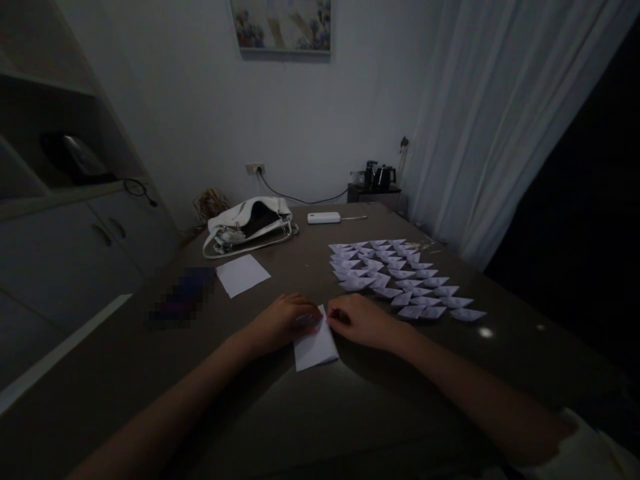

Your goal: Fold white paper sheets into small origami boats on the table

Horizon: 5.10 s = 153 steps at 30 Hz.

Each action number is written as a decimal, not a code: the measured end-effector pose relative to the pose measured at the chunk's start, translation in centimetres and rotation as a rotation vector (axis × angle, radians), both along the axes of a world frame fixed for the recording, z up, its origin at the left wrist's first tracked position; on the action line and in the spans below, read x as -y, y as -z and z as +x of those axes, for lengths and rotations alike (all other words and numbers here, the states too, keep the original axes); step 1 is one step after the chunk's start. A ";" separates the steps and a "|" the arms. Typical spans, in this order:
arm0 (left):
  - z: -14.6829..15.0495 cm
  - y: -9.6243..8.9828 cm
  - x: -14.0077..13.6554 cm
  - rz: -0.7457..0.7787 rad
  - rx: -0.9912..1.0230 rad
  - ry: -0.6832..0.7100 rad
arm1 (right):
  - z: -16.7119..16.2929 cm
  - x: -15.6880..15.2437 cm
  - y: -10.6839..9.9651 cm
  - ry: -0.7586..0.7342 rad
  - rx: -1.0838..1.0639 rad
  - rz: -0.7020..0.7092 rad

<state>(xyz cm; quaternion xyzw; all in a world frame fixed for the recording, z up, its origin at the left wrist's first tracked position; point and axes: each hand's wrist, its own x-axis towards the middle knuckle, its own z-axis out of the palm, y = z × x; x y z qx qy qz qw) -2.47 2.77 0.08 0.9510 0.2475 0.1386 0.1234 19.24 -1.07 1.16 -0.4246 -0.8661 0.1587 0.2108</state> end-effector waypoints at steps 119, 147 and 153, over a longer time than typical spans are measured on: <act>-0.8 2.1 -0.4 -0.128 0.156 -0.037 | -2.0 -3.7 1.4 0.113 0.507 0.306; -0.9 2.1 -0.5 -0.118 0.176 -0.032 | -1.8 1.1 -2.9 -0.212 0.672 0.074; -0.9 2.0 -0.5 -0.130 0.170 -0.032 | -2.1 1.7 -3.3 -0.260 0.697 0.033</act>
